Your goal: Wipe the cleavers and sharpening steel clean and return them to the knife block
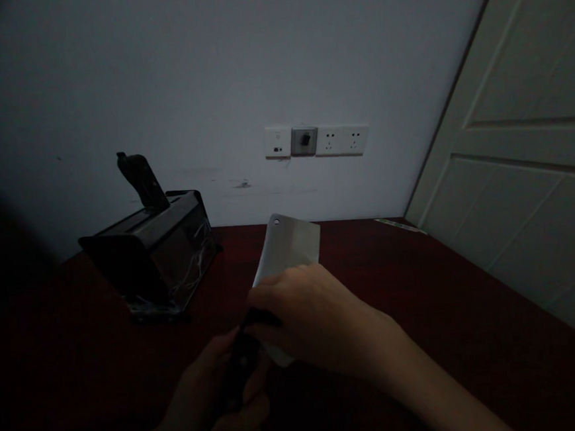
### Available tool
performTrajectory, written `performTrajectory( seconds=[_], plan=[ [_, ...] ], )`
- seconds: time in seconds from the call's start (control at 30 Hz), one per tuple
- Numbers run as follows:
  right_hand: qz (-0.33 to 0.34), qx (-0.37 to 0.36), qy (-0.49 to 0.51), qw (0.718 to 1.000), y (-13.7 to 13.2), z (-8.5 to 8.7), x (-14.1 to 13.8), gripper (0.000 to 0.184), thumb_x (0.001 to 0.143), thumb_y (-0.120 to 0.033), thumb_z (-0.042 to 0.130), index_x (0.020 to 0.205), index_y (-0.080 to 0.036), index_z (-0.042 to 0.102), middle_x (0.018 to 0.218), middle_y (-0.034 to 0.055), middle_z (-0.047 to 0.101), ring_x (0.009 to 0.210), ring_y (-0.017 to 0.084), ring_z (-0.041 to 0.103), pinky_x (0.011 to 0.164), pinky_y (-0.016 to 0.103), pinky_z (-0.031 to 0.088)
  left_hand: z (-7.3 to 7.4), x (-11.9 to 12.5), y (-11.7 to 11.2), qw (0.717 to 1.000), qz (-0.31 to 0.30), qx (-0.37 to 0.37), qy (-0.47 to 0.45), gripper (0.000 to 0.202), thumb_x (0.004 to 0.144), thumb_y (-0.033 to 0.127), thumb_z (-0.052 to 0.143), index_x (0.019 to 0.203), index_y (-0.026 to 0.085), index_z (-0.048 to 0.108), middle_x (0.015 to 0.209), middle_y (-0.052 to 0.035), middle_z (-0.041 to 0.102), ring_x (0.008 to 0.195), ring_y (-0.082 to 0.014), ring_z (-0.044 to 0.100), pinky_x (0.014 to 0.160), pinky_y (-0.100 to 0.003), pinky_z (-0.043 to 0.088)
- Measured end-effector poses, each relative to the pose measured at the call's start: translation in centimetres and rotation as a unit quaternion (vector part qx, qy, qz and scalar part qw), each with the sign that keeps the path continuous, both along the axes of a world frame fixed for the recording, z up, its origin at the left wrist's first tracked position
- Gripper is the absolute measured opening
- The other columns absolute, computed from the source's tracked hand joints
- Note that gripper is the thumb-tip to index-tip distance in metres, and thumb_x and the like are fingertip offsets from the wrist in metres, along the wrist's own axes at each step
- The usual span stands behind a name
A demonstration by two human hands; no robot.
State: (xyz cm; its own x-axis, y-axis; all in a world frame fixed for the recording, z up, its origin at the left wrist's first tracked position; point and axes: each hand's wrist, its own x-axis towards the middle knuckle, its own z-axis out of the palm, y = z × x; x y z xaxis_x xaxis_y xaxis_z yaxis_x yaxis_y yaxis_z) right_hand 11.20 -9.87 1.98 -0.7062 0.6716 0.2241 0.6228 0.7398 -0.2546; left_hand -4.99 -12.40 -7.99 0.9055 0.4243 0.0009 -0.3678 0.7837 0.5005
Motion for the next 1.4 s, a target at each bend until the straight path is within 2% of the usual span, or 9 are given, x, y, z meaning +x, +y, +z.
performTrajectory(
  seconds=[0.1, 0.27, 0.5, 0.57, 0.73, 0.9, 1.0, 1.2, 1.4],
  plan=[
    [0.006, -0.009, 0.004, 1.0, 0.1, -0.1, 0.0, 0.012, 0.082, -0.026, 0.055, 0.084, -0.019, 0.064, 0.08, 0.0022, 0.067, 0.067, 0.011, 0.06, 0.059, 0.02, 0.041, -0.2, 0.0, 0.1, 1.0, -0.011, 0.003, -0.006, 0.049, 0.085, 0.054, 0.021, 0.067, 0.019, 0.05, 0.037, 0.0042, 0.03, 0.028, -0.0069, 0.021, 0.032, -0.016, 0.012],
    [0.009, -0.026, -0.02, 0.999, 0.1, 0.2, 0.5, 0.008, 0.08, -0.023, 0.058, 0.077, -0.019, 0.064, 0.072, 0.0004, 0.066, 0.064, 0.01, 0.059, 0.057, 0.019, 0.04, 0.4, -0.1, -0.4, 1.0, 0.009, -0.013, 0.016, 0.05, 0.087, 0.051, 0.018, 0.066, 0.018, 0.049, 0.037, 0.0045, 0.028, 0.027, -0.0061, 0.02, 0.031, -0.016, 0.011],
    [-0.014, 0.03, -0.02, 0.999, -0.3, 0.0, -0.5, 0.016, 0.084, -0.029, 0.052, 0.09, -0.02, 0.064, 0.083, 0.0028, 0.067, 0.069, 0.012, 0.062, 0.059, 0.021, 0.043, 1.1, -0.2, -0.8, 0.999, 0.028, -0.029, 0.012, 0.049, 0.086, 0.053, 0.023, 0.064, 0.018, 0.048, 0.038, 0.0049, 0.027, 0.028, -0.0056, 0.019, 0.03, -0.016, 0.015],
    [-0.007, 0.021, -0.026, 0.999, -0.3, 0.1, -0.2, 0.014, 0.084, -0.029, 0.053, 0.087, -0.021, 0.064, 0.081, 0.0017, 0.067, 0.068, 0.012, 0.062, 0.059, 0.02, 0.043, 1.2, -0.2, -0.8, 0.999, 0.026, -0.028, 0.012, 0.05, 0.087, 0.053, 0.022, 0.065, 0.018, 0.049, 0.038, 0.0049, 0.027, 0.028, -0.0055, 0.019, 0.03, -0.016, 0.016],
    [0.007, -0.002, -0.035, 0.999, -0.3, 0.3, 0.6, 0.008, 0.081, -0.023, 0.056, 0.078, -0.021, 0.063, 0.074, -0.0012, 0.067, 0.063, 0.01, 0.061, 0.056, 0.019, 0.041, 0.9, -0.2, -0.7, 0.999, 0.025, -0.017, 0.019, 0.051, 0.087, 0.054, 0.021, 0.065, 0.018, 0.049, 0.038, 0.0047, 0.027, 0.028, -0.0059, 0.02, 0.03, -0.015, 0.015],
    [-0.009, 0.041, -0.023, 0.999, -0.2, -0.3, -0.5, 0.014, 0.084, -0.029, 0.053, 0.086, -0.02, 0.064, 0.081, 0.0019, 0.067, 0.067, 0.012, 0.062, 0.057, 0.02, 0.041, 0.5, -0.2, -0.7, 1.0, 0.023, -0.014, 0.006, 0.045, 0.084, 0.055, 0.031, 0.066, 0.018, 0.049, 0.038, 0.0054, 0.028, 0.027, -0.0051, 0.019, 0.03, -0.015, 0.013],
    [-0.006, 0.042, -0.029, 0.999, -0.2, -0.4, -0.6, 0.016, 0.084, -0.03, 0.052, 0.09, -0.02, 0.063, 0.084, 0.0027, 0.067, 0.069, 0.013, 0.062, 0.058, 0.021, 0.042, 0.6, -0.1, -0.9, 0.999, 0.025, -0.025, 0.022, 0.044, 0.084, 0.055, 0.034, 0.065, 0.017, 0.048, 0.038, 0.0057, 0.027, 0.028, -0.0048, 0.018, 0.031, -0.015, 0.011],
    [-0.007, 0.001, -0.044, 0.999, -0.3, 0.2, 0.3, 0.01, 0.081, -0.026, 0.056, 0.078, -0.021, 0.064, 0.074, 0.0, 0.067, 0.064, 0.012, 0.061, 0.057, 0.02, 0.042, 0.8, -0.2, -1.0, 1.0, 0.024, -0.009, 0.018, 0.045, 0.085, 0.056, 0.03, 0.066, 0.018, 0.047, 0.038, 0.0057, 0.028, 0.028, -0.005, 0.017, 0.034, -0.017, 0.009],
    [-0.009, 0.009, -0.021, 1.0, -0.5, 0.2, -0.2, 0.014, 0.082, -0.029, 0.055, 0.087, -0.02, 0.064, 0.082, 0.0022, 0.067, 0.067, 0.012, 0.061, 0.057, 0.02, 0.042, 0.0, -0.2, -0.8, 1.0, 0.012, 0.011, 0.001, 0.048, 0.085, 0.058, 0.026, 0.068, 0.018, 0.047, 0.037, 0.0056, 0.03, 0.028, -0.0053, 0.018, 0.036, -0.019, 0.009]
  ],
)
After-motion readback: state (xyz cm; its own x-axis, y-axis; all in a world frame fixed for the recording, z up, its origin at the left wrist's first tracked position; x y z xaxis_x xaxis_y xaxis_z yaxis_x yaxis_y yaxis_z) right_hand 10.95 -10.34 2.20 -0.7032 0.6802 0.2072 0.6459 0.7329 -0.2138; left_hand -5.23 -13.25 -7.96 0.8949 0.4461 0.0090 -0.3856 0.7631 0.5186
